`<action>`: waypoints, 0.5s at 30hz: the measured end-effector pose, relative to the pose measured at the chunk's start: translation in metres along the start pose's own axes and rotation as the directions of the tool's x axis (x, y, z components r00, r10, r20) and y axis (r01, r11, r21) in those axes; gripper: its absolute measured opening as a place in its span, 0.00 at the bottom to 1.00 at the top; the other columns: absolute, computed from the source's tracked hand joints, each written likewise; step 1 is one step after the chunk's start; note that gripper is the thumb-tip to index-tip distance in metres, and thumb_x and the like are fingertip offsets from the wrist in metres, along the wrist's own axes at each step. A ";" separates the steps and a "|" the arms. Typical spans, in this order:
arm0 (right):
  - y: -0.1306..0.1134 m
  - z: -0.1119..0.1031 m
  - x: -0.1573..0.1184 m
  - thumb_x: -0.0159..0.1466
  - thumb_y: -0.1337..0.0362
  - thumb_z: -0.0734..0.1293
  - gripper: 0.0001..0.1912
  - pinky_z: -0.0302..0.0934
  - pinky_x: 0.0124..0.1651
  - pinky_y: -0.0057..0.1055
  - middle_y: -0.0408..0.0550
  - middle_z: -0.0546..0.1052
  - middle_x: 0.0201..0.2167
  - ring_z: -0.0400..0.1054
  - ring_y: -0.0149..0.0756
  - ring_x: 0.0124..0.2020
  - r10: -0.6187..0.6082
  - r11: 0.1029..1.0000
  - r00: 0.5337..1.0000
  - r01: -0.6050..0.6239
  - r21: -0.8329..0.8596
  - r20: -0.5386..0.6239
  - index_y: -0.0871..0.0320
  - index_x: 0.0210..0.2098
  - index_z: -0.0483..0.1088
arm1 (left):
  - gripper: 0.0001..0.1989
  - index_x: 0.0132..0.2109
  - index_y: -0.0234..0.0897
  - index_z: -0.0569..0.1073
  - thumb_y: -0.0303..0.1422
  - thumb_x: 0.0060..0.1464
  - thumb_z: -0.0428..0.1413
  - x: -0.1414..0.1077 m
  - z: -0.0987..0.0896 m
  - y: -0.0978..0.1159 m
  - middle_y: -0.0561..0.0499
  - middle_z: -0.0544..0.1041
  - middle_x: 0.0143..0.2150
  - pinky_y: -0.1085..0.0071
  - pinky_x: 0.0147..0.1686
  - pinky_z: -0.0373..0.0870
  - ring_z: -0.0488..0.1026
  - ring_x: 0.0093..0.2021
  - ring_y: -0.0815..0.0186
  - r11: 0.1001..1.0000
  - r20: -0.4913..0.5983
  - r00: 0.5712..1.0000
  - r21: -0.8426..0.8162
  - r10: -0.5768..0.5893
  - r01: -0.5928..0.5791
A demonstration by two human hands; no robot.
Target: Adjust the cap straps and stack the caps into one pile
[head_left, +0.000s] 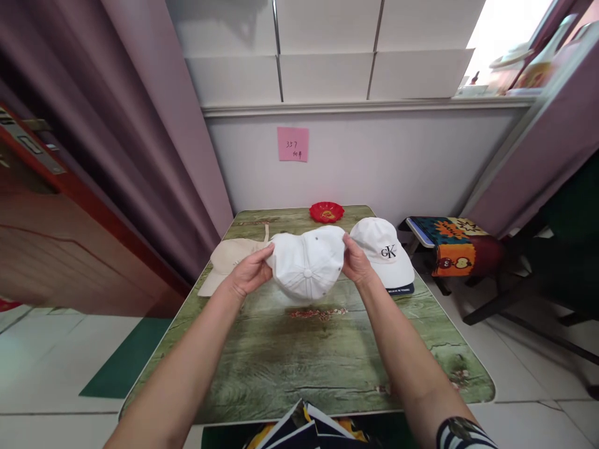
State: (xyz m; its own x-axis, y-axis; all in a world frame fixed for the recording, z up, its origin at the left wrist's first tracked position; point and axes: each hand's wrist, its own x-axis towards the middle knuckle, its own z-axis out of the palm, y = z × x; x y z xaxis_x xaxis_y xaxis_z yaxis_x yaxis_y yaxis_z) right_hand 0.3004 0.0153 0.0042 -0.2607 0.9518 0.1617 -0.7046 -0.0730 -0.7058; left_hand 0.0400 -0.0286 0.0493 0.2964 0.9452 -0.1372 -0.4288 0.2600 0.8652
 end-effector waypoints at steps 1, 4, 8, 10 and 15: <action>-0.010 0.005 0.002 0.55 0.53 0.74 0.20 0.66 0.55 0.41 0.46 0.82 0.38 0.74 0.46 0.49 -0.036 0.997 0.999 0.037 -0.064 0.011 0.56 0.43 0.75 | 0.14 0.46 0.33 0.79 0.37 0.57 0.60 0.004 0.003 0.008 0.43 0.83 0.42 0.61 0.53 0.71 0.78 0.48 0.55 0.997 -0.007 0.999 0.061 0.041 -0.041; -0.031 0.012 -0.001 0.53 0.58 0.74 0.19 0.66 0.50 0.36 0.43 0.81 0.37 0.74 0.40 0.42 -0.101 0.950 0.994 0.108 -0.294 0.040 0.55 0.44 0.74 | 0.16 0.41 0.33 0.79 0.41 0.50 0.64 0.010 0.007 0.027 0.45 0.82 0.39 0.63 0.46 0.73 0.77 0.43 0.56 0.937 0.006 0.986 0.312 0.164 -0.158; -0.028 0.000 -0.021 0.51 0.62 0.72 0.13 0.63 0.43 0.30 0.40 0.78 0.32 0.69 0.34 0.35 -0.079 0.818 0.994 0.107 -0.566 0.075 0.57 0.37 0.74 | 0.18 0.40 0.35 0.79 0.40 0.43 0.67 0.002 -0.003 0.022 0.48 0.81 0.38 0.64 0.45 0.71 0.75 0.39 0.59 0.775 0.056 0.976 0.599 0.212 -0.202; -0.019 -0.009 -0.034 0.52 0.64 0.70 0.10 0.61 0.40 0.29 0.39 0.75 0.29 0.67 0.33 0.32 -0.032 0.760 0.996 0.077 -0.646 0.081 0.58 0.34 0.72 | 0.19 0.41 0.35 0.79 0.41 0.42 0.67 -0.007 -0.010 0.008 0.48 0.80 0.38 0.63 0.46 0.71 0.75 0.40 0.58 0.730 0.055 0.983 0.662 0.176 -0.168; -0.004 -0.017 -0.073 0.55 0.67 0.65 0.07 0.59 0.44 0.30 0.41 0.76 0.31 0.67 0.35 0.37 0.052 0.589 0.991 0.072 -0.805 0.127 0.60 0.33 0.73 | 0.18 0.43 0.38 0.79 0.44 0.47 0.63 -0.034 -0.015 -0.031 0.48 0.80 0.41 0.66 0.45 0.70 0.74 0.44 0.56 0.649 0.073 0.987 0.746 0.146 -0.151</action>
State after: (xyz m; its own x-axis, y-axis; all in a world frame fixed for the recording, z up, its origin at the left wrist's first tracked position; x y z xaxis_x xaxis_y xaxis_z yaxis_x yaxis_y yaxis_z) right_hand 0.3333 -0.0491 -0.0169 -0.3787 0.9013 0.2105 0.0972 0.2649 -0.9594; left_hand 0.0303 -0.0658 0.0195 0.2924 0.9559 0.0261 0.3137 -0.1216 0.9417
